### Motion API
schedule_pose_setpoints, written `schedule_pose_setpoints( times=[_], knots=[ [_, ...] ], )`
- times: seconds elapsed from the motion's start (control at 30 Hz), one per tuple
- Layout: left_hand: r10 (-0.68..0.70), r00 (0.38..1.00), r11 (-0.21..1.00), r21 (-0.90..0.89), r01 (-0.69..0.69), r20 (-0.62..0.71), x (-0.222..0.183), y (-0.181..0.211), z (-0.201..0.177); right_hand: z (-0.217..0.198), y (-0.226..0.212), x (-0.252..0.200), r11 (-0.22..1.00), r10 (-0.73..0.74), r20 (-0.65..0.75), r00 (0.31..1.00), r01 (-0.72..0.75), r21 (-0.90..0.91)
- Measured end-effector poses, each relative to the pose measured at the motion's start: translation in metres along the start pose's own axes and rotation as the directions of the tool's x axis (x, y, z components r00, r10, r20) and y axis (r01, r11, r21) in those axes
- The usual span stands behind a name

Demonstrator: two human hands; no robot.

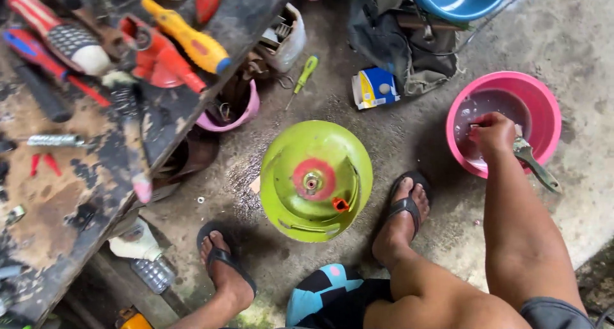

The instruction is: Disassembling and inspecting a gas regulator component using a screwdriver and pliers on a workbench.

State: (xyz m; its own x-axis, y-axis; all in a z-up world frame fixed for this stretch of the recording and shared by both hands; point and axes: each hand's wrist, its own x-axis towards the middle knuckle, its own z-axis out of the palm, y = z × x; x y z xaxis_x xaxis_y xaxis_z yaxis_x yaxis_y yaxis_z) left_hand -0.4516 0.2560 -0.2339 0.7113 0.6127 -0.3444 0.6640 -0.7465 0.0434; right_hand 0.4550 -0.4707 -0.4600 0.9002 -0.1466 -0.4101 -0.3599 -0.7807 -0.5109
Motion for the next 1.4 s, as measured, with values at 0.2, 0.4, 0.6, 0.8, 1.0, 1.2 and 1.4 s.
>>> schedule_pose_setpoints(
  times=[0.2, 0.4, 0.6, 0.8, 1.0, 1.2, 1.4],
  knots=[
    [-0.136, 0.958, 0.935, 0.353, 0.04, 0.253, 0.009, 0.124, 0.064, 0.005, -0.016, -0.009, 0.992, 0.044, 0.065, 0.997, -0.051, 0.115],
    [-0.351, 0.852, 0.75, 0.661, 0.008, 0.389, 0.019, 0.34, 0.124, 0.012, -0.002, 0.004, 0.991, -0.104, 0.004, 0.995, 0.104, 0.085],
    [-0.536, 0.731, 0.547, 0.833, -0.082, 0.423, 0.087, 0.527, 0.062, 0.002, -0.005, 0.002, 0.982, -0.072, 0.069, 0.995, 0.059, 0.18],
    [-0.551, 0.686, 0.483, 0.852, -0.203, 0.476, 0.083, 0.533, 0.053, 0.009, 0.005, 0.013, 0.919, -0.041, 0.169, 0.985, -0.029, 0.393],
    [-0.488, 0.753, 0.526, 0.837, -0.15, 0.441, 0.016, 0.516, 0.087, 0.0, -0.012, -0.002, 0.912, 0.0, 0.181, 0.984, -0.074, 0.404],
    [-0.432, 0.811, 0.57, 0.816, -0.093, 0.394, -0.005, 0.496, 0.129, 0.006, -0.003, 0.009, 0.876, 0.052, 0.19, 0.98, -0.136, 0.464],
    [-0.375, 0.865, 0.621, 0.783, -0.033, 0.334, 0.003, 0.48, 0.165, -0.002, 0.0, 0.006, 0.906, -0.008, 0.223, 0.975, -0.087, 0.413]
  ],
)
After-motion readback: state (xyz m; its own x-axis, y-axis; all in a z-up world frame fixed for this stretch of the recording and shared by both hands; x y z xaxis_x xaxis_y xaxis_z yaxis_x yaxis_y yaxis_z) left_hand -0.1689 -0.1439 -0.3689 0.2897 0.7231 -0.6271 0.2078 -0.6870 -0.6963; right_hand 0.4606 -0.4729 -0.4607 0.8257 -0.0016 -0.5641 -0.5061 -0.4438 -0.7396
